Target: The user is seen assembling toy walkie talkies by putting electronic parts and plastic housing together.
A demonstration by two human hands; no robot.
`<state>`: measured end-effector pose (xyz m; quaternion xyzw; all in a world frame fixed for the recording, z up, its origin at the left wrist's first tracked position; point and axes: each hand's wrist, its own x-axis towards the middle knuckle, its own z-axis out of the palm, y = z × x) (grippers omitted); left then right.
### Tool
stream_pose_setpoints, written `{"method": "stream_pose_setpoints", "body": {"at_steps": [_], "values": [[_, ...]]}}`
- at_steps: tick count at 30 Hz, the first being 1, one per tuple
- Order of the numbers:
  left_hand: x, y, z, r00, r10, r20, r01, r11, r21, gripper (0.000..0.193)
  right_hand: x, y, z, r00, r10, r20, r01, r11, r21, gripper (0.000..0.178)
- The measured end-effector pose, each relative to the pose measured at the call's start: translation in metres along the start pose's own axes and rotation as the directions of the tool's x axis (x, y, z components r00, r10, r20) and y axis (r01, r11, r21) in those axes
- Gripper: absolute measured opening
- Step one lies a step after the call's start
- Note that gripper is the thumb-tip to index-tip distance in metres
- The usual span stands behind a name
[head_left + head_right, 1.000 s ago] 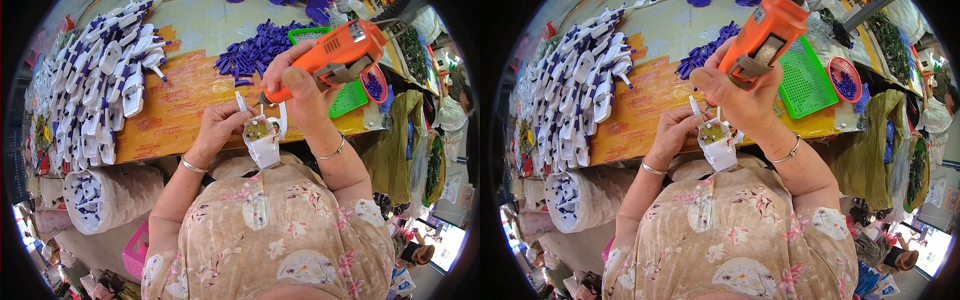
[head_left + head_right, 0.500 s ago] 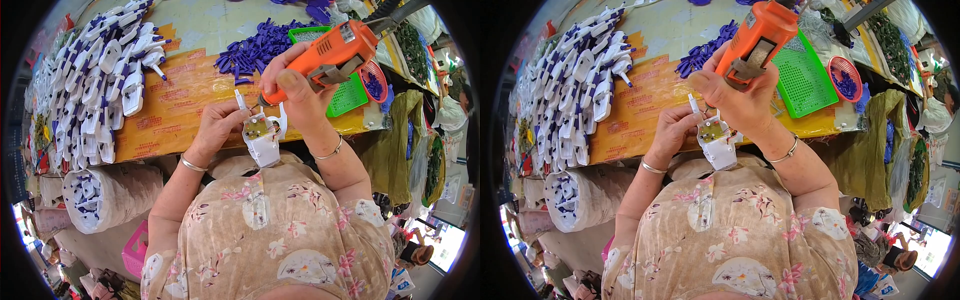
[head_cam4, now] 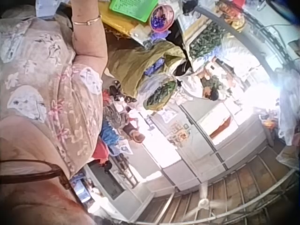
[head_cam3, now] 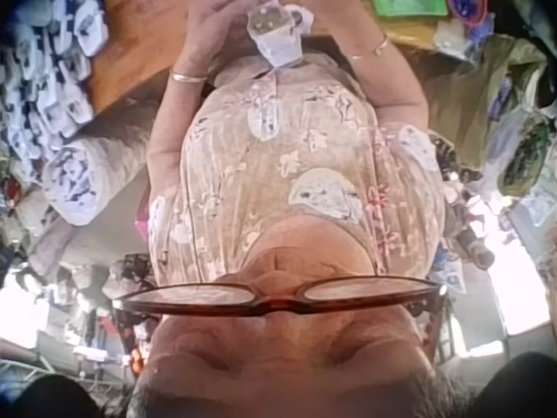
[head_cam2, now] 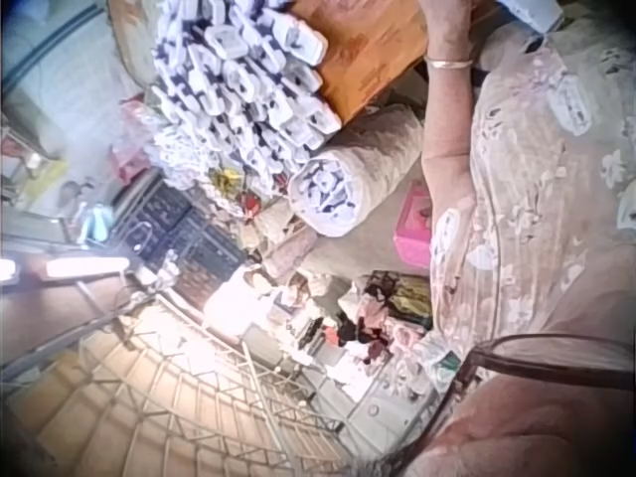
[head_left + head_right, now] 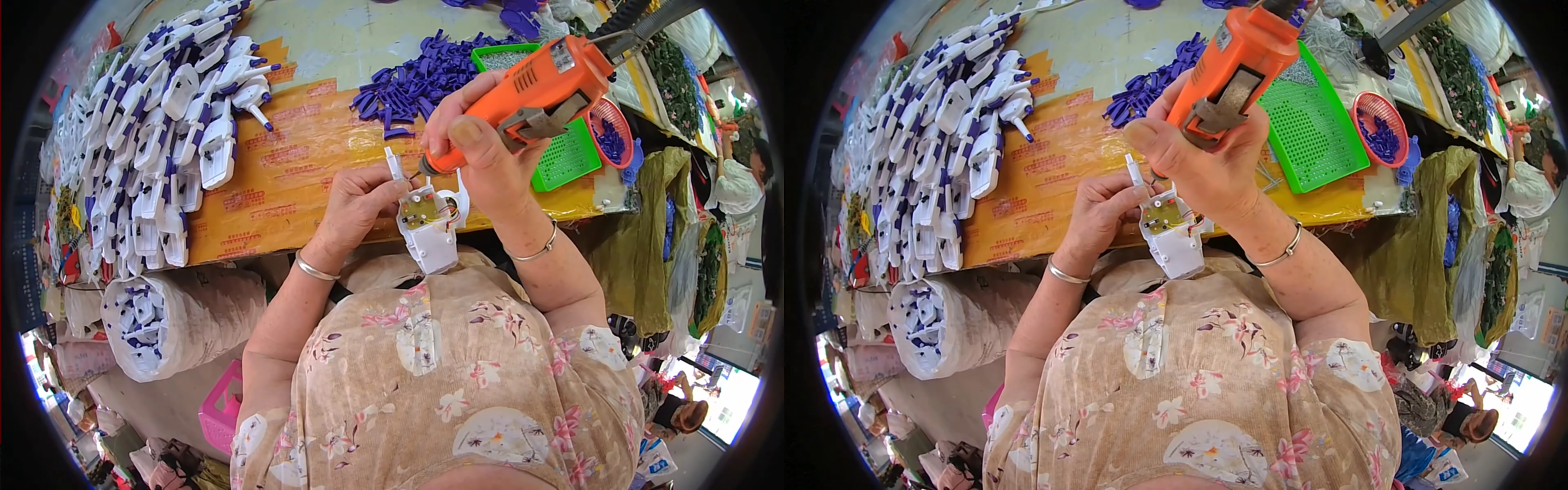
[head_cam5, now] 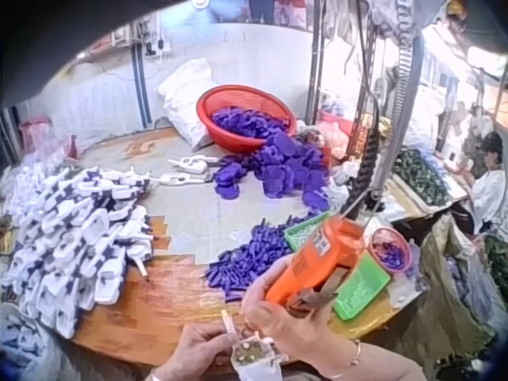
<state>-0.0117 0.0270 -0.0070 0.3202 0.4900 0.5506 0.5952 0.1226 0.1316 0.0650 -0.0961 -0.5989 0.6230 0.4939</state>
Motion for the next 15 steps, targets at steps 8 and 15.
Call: {"method": "stream_pose_setpoints", "body": {"at_steps": [8,15], "values": [[-0.0019,0.0025,0.0008,1.0,-0.026,0.014,0.025,1.0,0.011,0.019,-0.001,0.0012,-0.0009,1.0,-0.011,0.005,0.011,0.999,-0.037,0.029],[-0.0002,0.0026,-0.0019,0.997,-0.072,0.01,0.072,0.997,0.003,0.02,0.0021,-0.002,-0.0015,0.995,-0.084,-0.06,0.085,0.996,0.018,0.023]]}}
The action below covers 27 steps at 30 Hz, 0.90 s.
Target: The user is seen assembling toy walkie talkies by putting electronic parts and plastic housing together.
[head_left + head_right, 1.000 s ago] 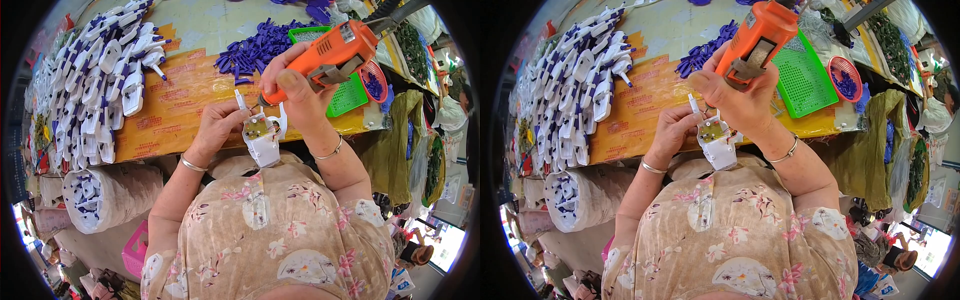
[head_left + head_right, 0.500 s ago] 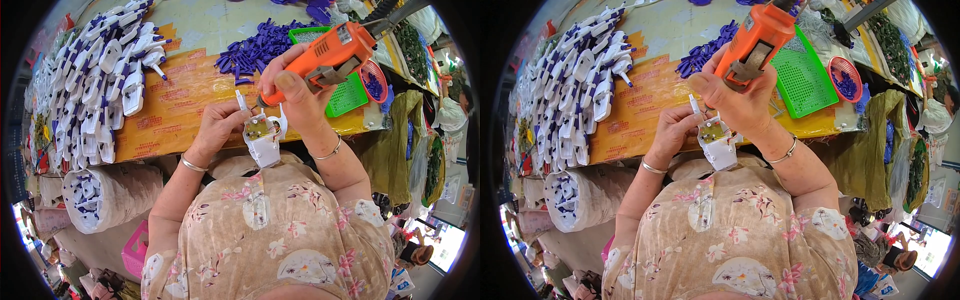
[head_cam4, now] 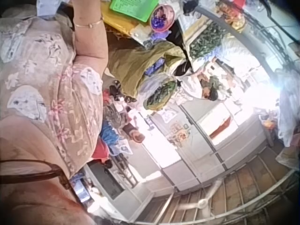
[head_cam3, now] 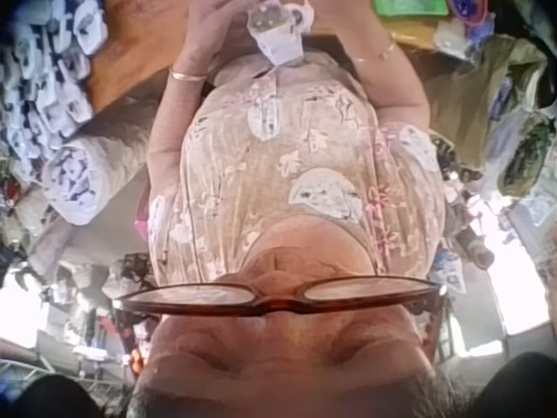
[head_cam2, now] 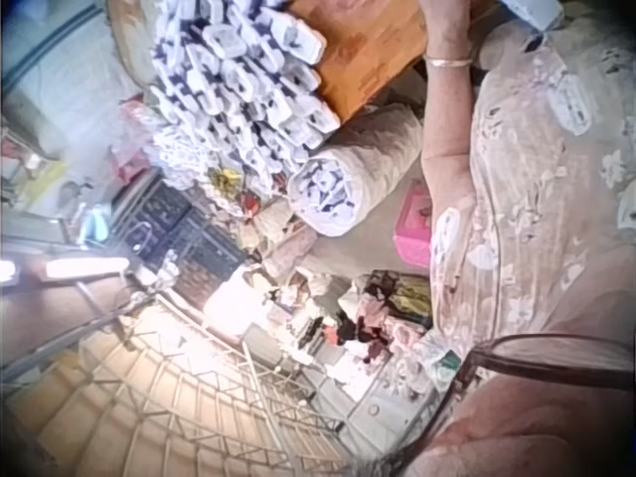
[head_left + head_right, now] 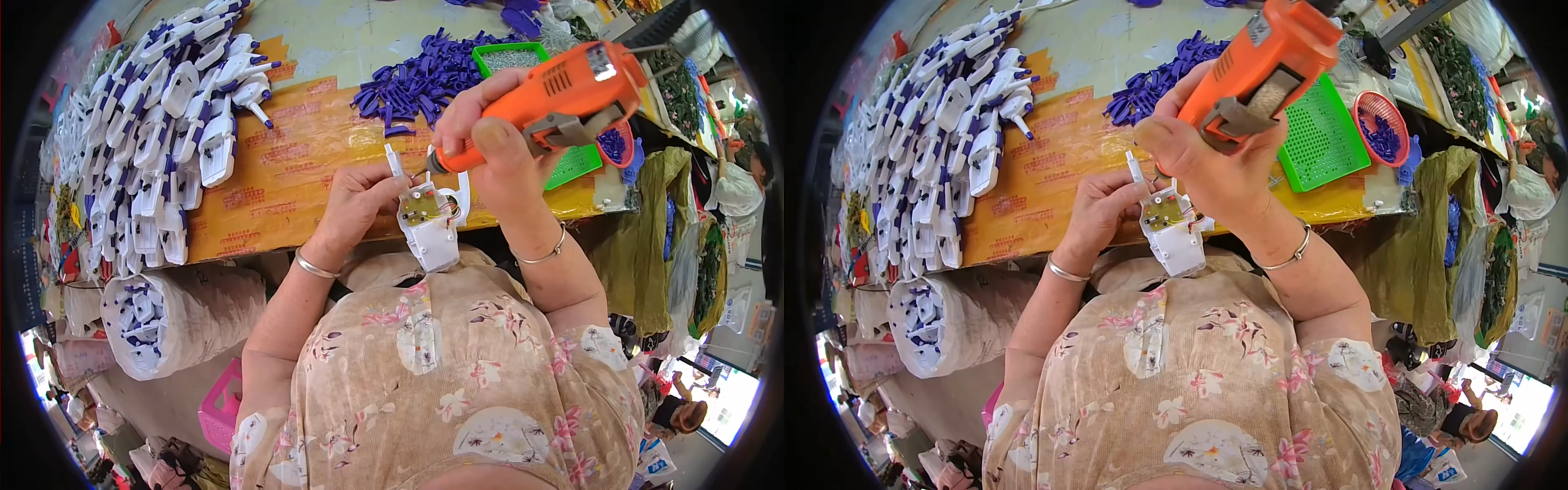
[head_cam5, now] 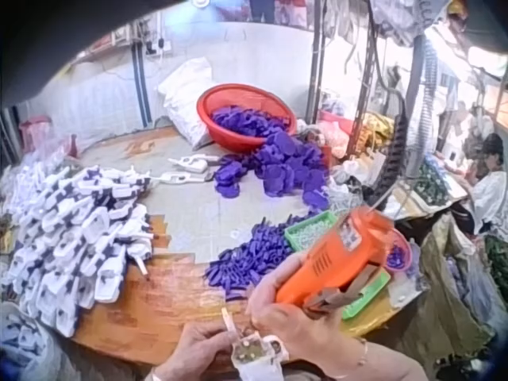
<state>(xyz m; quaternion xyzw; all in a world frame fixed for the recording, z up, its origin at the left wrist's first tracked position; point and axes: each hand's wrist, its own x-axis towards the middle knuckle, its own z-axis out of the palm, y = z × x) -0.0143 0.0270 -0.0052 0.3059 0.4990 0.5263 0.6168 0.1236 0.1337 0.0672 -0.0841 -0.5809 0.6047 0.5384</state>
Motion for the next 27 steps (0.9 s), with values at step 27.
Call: {"method": "stream_pose_setpoints", "body": {"at_steps": [27], "values": [[0.004,-0.007,-0.001,0.998,0.067,0.006,-0.066,0.993,-0.093,0.017,-0.017,-0.004,0.014,0.991,0.136,0.017,-0.137,0.989,0.063,0.042]]}}
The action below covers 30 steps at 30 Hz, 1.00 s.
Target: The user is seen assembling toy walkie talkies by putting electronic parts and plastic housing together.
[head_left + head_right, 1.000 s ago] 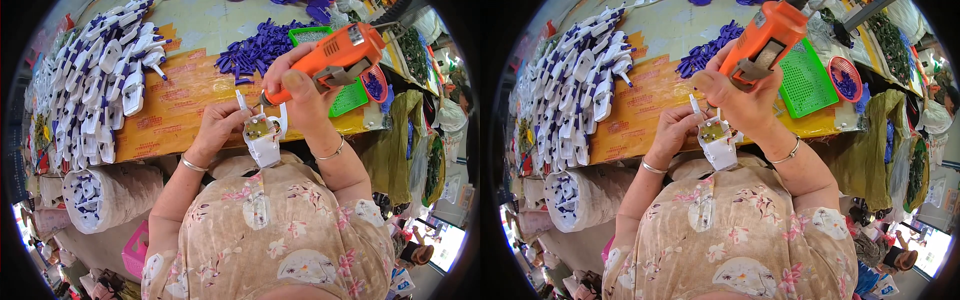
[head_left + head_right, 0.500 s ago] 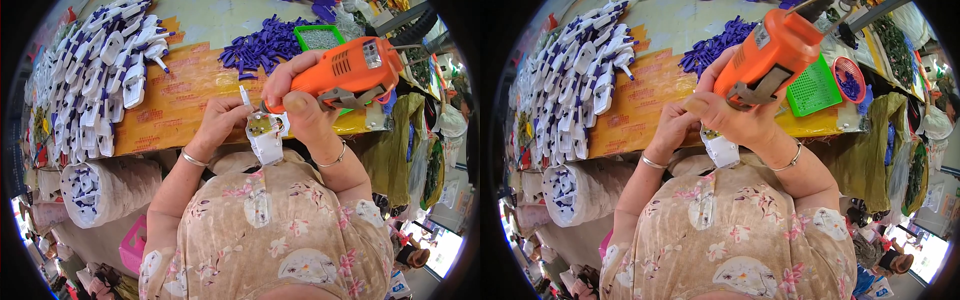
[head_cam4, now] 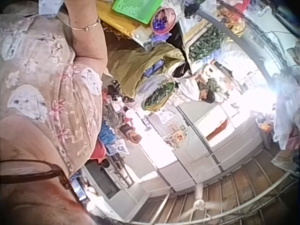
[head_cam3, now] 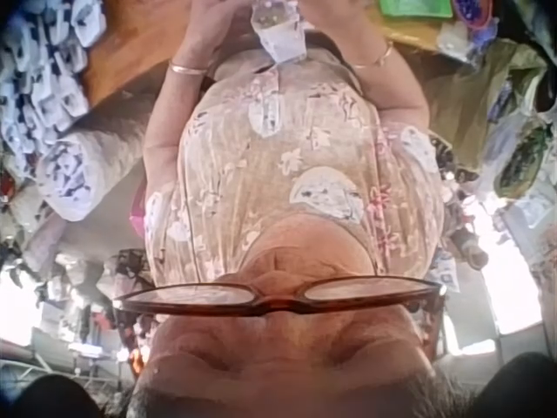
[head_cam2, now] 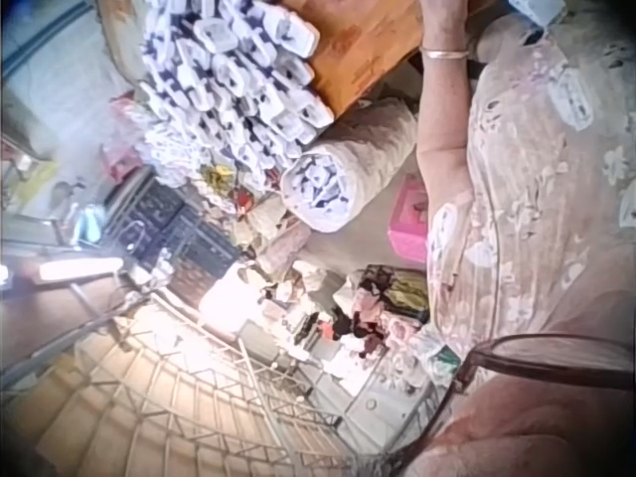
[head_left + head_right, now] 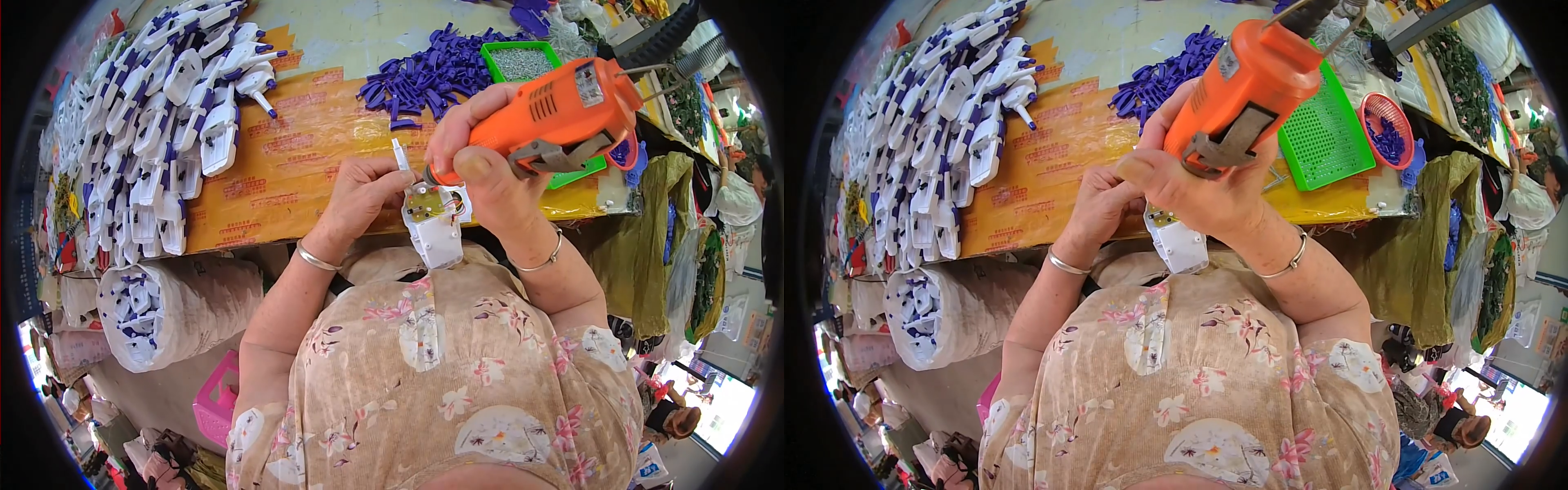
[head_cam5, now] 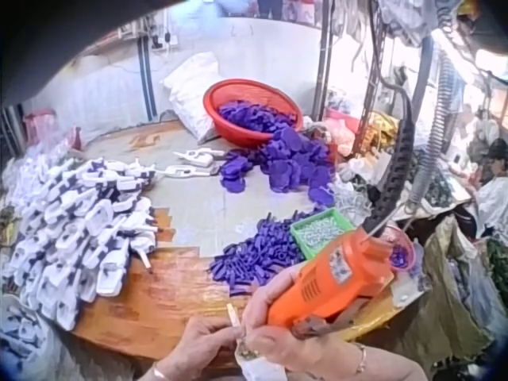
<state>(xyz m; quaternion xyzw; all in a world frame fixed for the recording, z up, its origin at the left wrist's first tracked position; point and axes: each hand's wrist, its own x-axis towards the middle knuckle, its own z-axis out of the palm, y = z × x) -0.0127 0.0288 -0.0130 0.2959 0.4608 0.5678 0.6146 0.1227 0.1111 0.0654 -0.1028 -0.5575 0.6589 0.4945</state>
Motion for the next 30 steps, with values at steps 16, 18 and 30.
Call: {"method": "stream_pose_setpoints", "body": {"at_steps": [16,18,30], "values": [[0.0,0.003,0.001,1.0,-0.003,-0.018,0.004,0.999,0.042,0.016,0.002,0.001,-0.005,0.998,-0.022,0.052,0.026,0.996,-0.083,0.042],[0.0,0.003,0.0,1.0,-0.007,-0.016,0.008,0.999,0.045,0.016,0.002,0.003,-0.004,0.999,-0.016,0.042,0.019,0.998,-0.064,0.04],[0.007,-0.012,-0.001,0.982,0.186,-0.016,-0.182,0.973,0.142,0.018,0.003,0.018,-0.013,0.961,0.027,0.276,0.044,0.968,-0.247,0.021]]}}
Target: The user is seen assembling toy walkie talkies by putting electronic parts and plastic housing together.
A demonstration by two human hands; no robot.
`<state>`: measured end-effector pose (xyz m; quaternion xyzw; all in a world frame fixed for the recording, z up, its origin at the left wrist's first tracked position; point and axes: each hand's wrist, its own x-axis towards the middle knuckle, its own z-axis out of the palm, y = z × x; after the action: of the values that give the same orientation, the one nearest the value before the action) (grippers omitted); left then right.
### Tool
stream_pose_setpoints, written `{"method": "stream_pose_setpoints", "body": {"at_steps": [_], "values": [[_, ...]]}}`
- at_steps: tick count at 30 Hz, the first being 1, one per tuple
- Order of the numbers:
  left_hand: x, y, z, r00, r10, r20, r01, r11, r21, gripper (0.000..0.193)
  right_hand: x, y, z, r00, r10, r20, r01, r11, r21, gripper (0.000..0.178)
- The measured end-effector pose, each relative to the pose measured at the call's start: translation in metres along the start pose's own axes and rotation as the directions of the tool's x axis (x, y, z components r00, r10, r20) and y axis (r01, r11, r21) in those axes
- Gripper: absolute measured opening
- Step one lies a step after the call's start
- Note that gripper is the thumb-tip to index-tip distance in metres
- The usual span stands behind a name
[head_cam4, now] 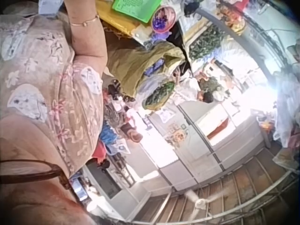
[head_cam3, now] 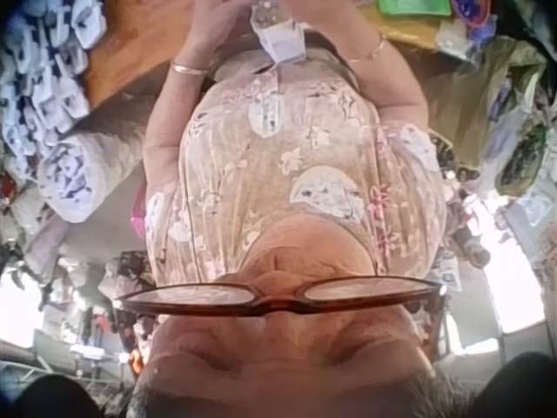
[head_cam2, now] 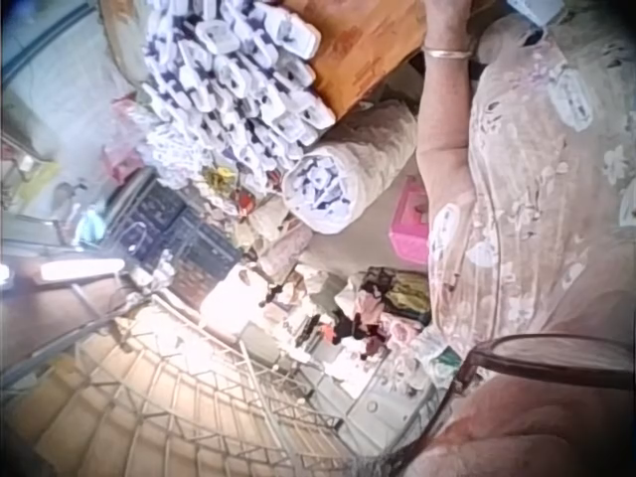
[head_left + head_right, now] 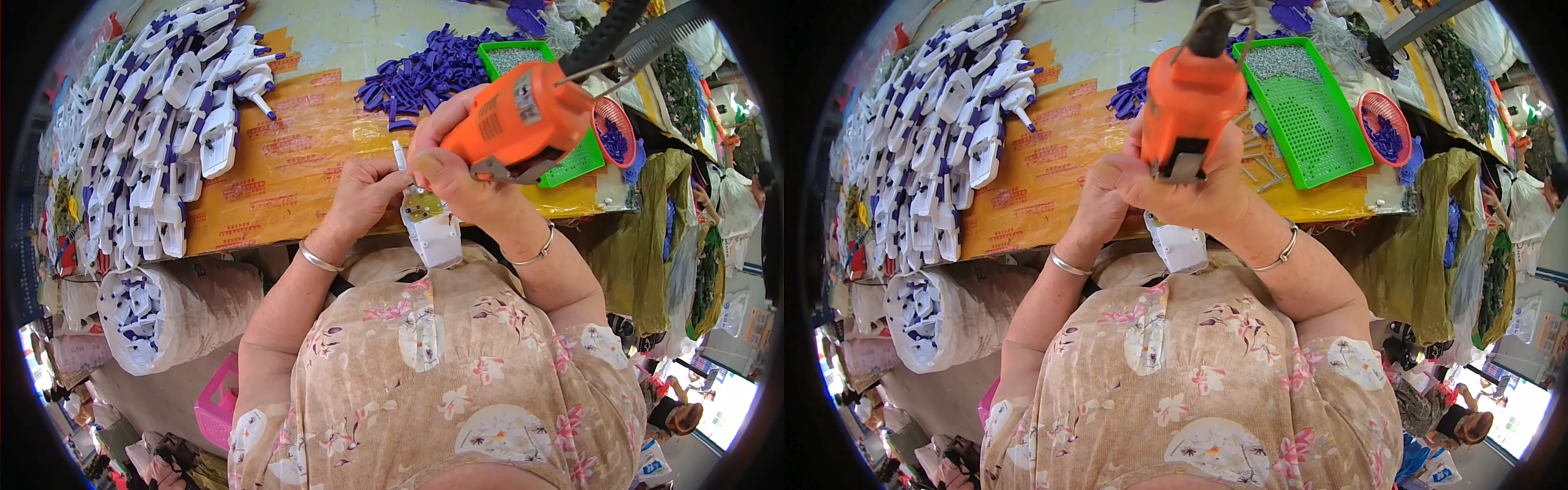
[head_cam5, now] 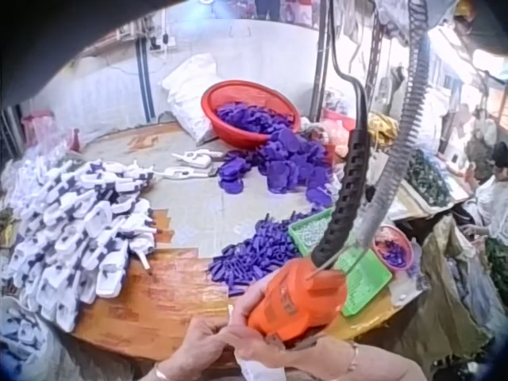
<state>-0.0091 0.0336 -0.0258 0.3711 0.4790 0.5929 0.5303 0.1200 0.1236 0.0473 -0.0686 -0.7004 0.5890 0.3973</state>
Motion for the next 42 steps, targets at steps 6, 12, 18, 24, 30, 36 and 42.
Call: {"method": "stream_pose_setpoints", "body": {"at_steps": [6,12,18,24,30,36,42], "values": [[-0.004,0.009,0.002,0.999,-0.022,0.04,0.023,1.0,-0.01,0.018,-0.002,-0.004,0.004,0.998,-0.027,-0.052,0.032,0.995,0.098,0.025],[-0.002,0.02,0.001,0.919,-0.378,0.112,0.393,0.903,-0.172,0.014,0.0,-0.029,-0.015,0.977,0.041,-0.211,-0.016,0.993,0.118,0.048],[-0.008,0.016,0.013,0.952,-0.15,0.267,0.146,0.989,0.033,0.043,-0.003,-0.037,-0.041,0.956,-0.107,-0.273,0.051,0.978,-0.204,0.06],[-0.006,0.017,0.004,0.977,-0.199,0.071,0.203,0.978,-0.045,0.037,-0.016,-0.024,-0.092,0.787,-0.301,-0.538,0.044,0.898,-0.438,0.02],[-0.008,0.026,-0.019,0.967,-0.255,0.001,0.249,0.941,-0.228,0.029,-0.017,0.002,-0.114,0.997,-0.039,-0.068,-0.056,0.239,-0.969,0.004],[-0.014,0.032,-0.018,0.963,-0.247,-0.106,0.219,0.95,-0.223,0.028,-0.011,0.004,-0.102,0.97,0.156,0.185,0.205,-0.126,-0.971,0.004],[-0.013,0.023,-0.02,0.978,-0.203,-0.039,0.183,0.939,-0.291,0.037,-0.017,0.005,-0.099,0.954,0.245,0.174,0.218,-0.167,-0.961,0.007]]}}
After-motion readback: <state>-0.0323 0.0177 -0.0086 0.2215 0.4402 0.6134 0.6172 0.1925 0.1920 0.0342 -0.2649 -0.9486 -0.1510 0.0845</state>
